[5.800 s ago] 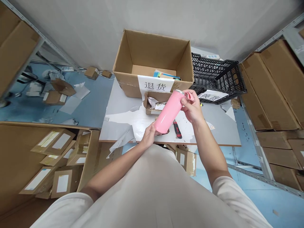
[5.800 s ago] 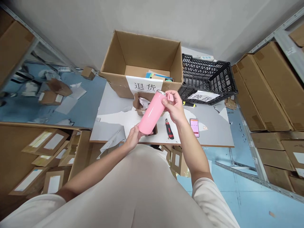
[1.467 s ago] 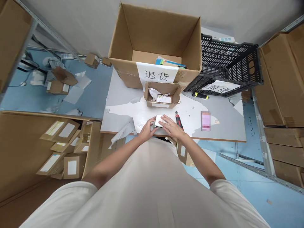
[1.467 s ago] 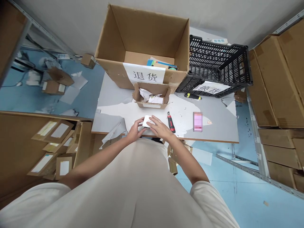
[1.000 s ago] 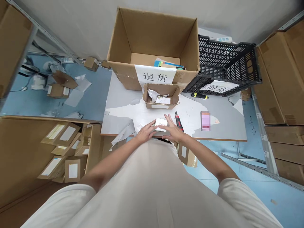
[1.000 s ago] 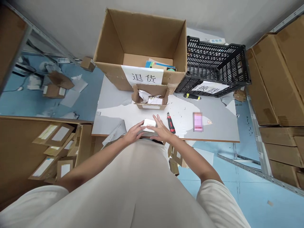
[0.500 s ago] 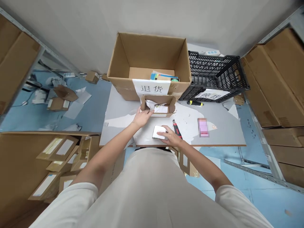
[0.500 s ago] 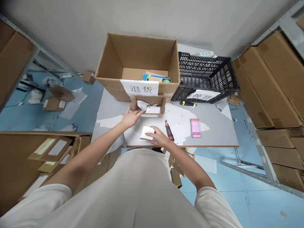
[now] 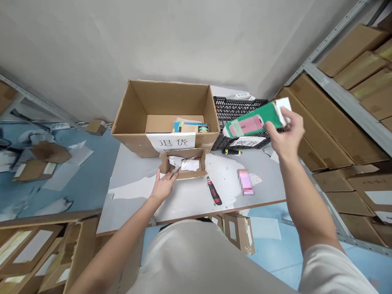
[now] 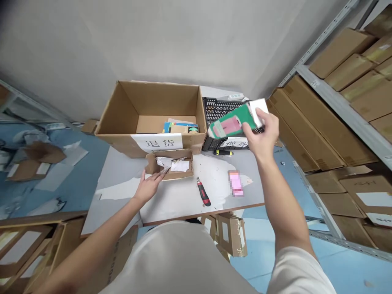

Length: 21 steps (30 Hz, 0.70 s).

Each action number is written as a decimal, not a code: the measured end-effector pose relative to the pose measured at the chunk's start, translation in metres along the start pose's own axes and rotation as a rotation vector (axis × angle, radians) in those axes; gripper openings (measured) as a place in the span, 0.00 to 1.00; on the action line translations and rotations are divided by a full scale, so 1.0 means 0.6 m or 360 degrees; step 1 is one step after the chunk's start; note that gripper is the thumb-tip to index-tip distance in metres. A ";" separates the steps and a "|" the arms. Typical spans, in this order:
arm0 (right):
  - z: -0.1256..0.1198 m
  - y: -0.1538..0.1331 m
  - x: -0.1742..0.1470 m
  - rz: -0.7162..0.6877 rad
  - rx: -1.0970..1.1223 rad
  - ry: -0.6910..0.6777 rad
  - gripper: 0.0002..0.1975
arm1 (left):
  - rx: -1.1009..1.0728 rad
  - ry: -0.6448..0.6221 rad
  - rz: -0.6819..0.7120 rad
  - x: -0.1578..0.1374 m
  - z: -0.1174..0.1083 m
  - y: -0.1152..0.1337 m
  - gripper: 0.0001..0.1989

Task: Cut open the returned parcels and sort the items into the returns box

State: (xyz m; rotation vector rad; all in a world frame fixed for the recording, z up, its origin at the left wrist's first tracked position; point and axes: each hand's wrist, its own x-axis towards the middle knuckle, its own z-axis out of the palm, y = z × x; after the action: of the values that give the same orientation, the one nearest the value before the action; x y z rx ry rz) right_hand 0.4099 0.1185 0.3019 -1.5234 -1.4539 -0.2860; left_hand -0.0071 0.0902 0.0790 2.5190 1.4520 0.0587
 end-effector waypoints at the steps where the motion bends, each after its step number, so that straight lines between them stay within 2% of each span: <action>1: 0.037 0.019 0.023 0.0023 -0.0084 0.0038 0.25 | 0.0008 0.0002 -0.0009 -0.001 0.003 0.000 0.31; 3: 0.121 0.056 0.048 0.0199 -0.0213 -0.0006 0.24 | 0.0038 0.0011 -0.0024 -0.004 0.010 -0.001 0.31; 6: 0.239 0.098 0.038 0.0475 -0.0305 -0.0170 0.23 | 0.0080 0.0030 -0.0036 -0.008 0.018 0.000 0.31; 8: 0.296 0.113 0.014 0.0676 -0.0355 -0.0369 0.23 | 0.0082 0.0035 -0.0056 -0.010 0.021 0.004 0.31; 10: 0.330 0.118 -0.009 0.0804 -0.0413 -0.0605 0.24 | 0.0066 0.0043 -0.0089 -0.012 0.023 0.009 0.31; 12: 0.344 0.118 -0.023 0.0819 -0.0488 -0.0836 0.25 | 0.0040 0.0065 -0.0114 -0.014 0.024 0.013 0.32; 15: 0.340 0.116 -0.031 0.0732 -0.0588 -0.1090 0.27 | 0.0008 0.0089 -0.0123 -0.016 0.025 0.015 0.32; 21: 0.314 0.117 -0.054 0.0665 -0.0541 -0.1403 0.31 | 0.0019 0.0122 -0.0099 -0.014 0.025 0.015 0.30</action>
State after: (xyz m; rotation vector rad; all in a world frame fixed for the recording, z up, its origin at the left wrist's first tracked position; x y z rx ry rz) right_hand 0.3802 0.2523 0.1514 -2.3527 -1.7231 0.4797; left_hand -0.0013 0.0759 0.0674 2.5045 1.5631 0.1381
